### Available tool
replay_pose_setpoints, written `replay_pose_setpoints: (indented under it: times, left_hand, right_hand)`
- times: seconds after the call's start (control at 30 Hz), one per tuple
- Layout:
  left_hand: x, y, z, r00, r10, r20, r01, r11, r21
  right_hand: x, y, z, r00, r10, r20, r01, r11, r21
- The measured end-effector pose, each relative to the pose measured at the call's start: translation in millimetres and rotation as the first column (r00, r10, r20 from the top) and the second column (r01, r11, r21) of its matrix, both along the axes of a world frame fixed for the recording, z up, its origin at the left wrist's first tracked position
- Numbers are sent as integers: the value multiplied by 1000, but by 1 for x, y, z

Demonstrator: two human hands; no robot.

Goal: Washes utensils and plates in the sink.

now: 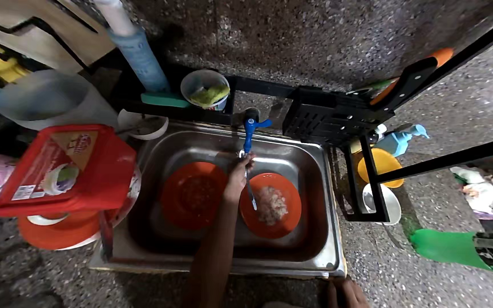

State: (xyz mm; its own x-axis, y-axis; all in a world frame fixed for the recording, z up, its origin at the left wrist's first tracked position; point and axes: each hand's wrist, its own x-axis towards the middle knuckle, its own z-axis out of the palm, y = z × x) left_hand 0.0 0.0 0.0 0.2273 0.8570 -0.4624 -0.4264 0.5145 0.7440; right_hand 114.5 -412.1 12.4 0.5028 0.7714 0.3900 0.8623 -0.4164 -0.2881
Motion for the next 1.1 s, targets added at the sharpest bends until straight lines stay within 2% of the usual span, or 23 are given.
replay_pose_setpoints:
  times: [0.1,0.17,0.2,0.23,0.27,0.3,0.37,0.5,0.63,0.7,0.73,0.77,0.8,0.83,1.0,1.1]
  left_hand:
    - [-3,1,1,999,-24,-45,24,1000,-4]
    - [-3,2,2,998,-51,-33,49,998,-42]
    - [-3,2,2,998,-61,-19,60,996,-62]
    - [-3,2,2,997,-78,-1,78,994,-80]
    - [-4,3,0,995,-94,21,96,991,-92]
    - [-4,4,-1,994,-100,43,104,990,-97]
    - [-4,4,0,992,-97,84,104,991,-80]
    - [-2,1,4,988,-75,137,80,996,-36]
    - [-4,-1,5,975,-172,141,177,984,-30]
    - [-3,-2,5,972,-205,117,212,976,-44]
    - [-1,-2,6,976,-186,117,194,979,-58]
    - [0,-3,6,981,-157,114,166,983,-74]
    - [0,-3,6,983,-151,105,159,985,-71]
    - [0,-2,5,984,-157,80,162,985,-60]
    - [-1,-2,0,966,-259,-3,259,965,-44]
    - [4,-5,0,971,-237,14,237,970,-43]
  right_hand:
    - [2,-2,-4,999,24,41,-26,999,37]
    - [-6,17,13,993,41,113,-54,992,113]
    - [-24,44,50,995,5,97,-13,997,78]
    - [-52,81,122,993,-93,-73,76,975,-208]
    - [-68,111,160,986,-123,-111,96,969,-227]
    - [-75,125,176,992,-92,-92,77,984,-158]
    - [-77,130,182,997,-40,-68,34,996,-79]
    - [-74,125,178,999,-33,-40,32,999,-44]
    - [-69,116,170,993,-88,-76,83,994,-74]
    - [-59,100,153,967,-197,-159,164,966,-200]
    - [-45,76,120,970,-195,-146,163,965,-204]
    - [-20,40,49,996,-72,52,67,994,87]
    - [-4,15,12,996,-11,88,0,993,122]
    - [2,2,-3,998,-3,60,-3,996,90]
    - [1,-1,0,998,-52,-37,52,999,9]
    - [-2,2,4,997,-69,-20,70,997,26]
